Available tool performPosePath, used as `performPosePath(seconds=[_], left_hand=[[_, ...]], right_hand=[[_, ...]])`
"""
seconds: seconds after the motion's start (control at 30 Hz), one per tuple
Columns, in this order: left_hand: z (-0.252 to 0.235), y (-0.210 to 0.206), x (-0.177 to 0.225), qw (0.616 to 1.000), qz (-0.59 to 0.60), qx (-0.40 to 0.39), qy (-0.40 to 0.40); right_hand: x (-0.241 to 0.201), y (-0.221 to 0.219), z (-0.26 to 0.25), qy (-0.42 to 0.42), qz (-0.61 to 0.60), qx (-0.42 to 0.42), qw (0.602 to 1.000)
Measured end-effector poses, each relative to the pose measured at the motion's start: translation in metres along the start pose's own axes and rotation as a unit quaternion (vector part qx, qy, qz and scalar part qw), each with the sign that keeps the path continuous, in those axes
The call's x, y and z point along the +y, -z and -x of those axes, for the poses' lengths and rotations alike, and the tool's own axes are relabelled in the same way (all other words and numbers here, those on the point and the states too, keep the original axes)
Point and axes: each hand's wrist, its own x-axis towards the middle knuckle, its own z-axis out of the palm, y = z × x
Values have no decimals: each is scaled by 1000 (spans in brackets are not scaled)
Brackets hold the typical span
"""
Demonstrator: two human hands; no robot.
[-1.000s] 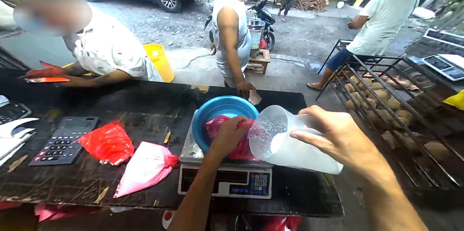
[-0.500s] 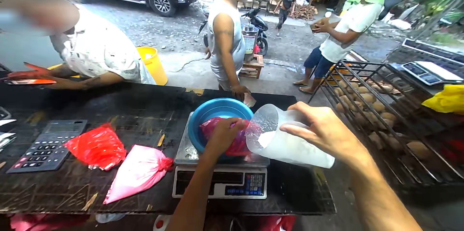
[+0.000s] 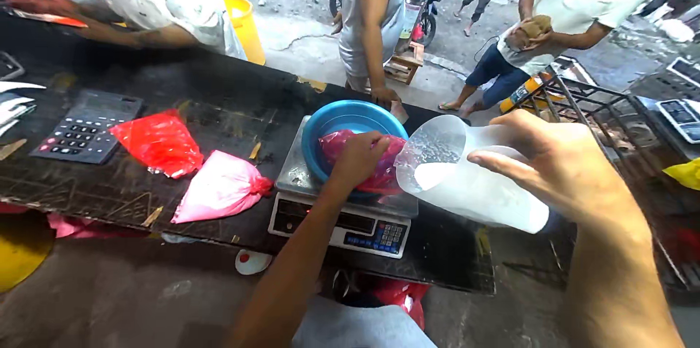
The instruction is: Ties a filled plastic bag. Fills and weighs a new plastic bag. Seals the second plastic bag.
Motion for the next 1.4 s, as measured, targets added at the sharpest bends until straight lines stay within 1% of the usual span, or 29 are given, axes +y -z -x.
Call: performPosePath(seconds=[0.2,0.37,0.6,0.7,0.8,1.03,1.17,1.3,1.4], left_hand=[[3,-3,1,1000,24,-2,-10],[3,-3,-3,999,31,-6,-20],[7,2,-3,999,8,-10,-33],[3,3,-3,999,-4,-30,-30],[2,5,-1,998,-5,-34,-48],[2,3,-2,997,-10,-26,-71],[4,2,-2,997,-19,-9,-75],[0,1,-5,993,-45,25,-110],[-1,1,-3,991,-70,36,-109]], right_hand=[[-4,-8,-16,21,25,-33,999],[-7,-9,-22,30,38,-43,998],[-10,-5,-29,45,51,-79,995],[-10,-4,-29,55,53,-78,994],[-7,-4,-28,71,56,-83,992],[11,-13,-20,47,35,-87,994],[10,-16,-15,29,17,-79,996],[20,-19,-3,-16,-15,-68,997],[29,-21,5,-40,-44,-52,997]])
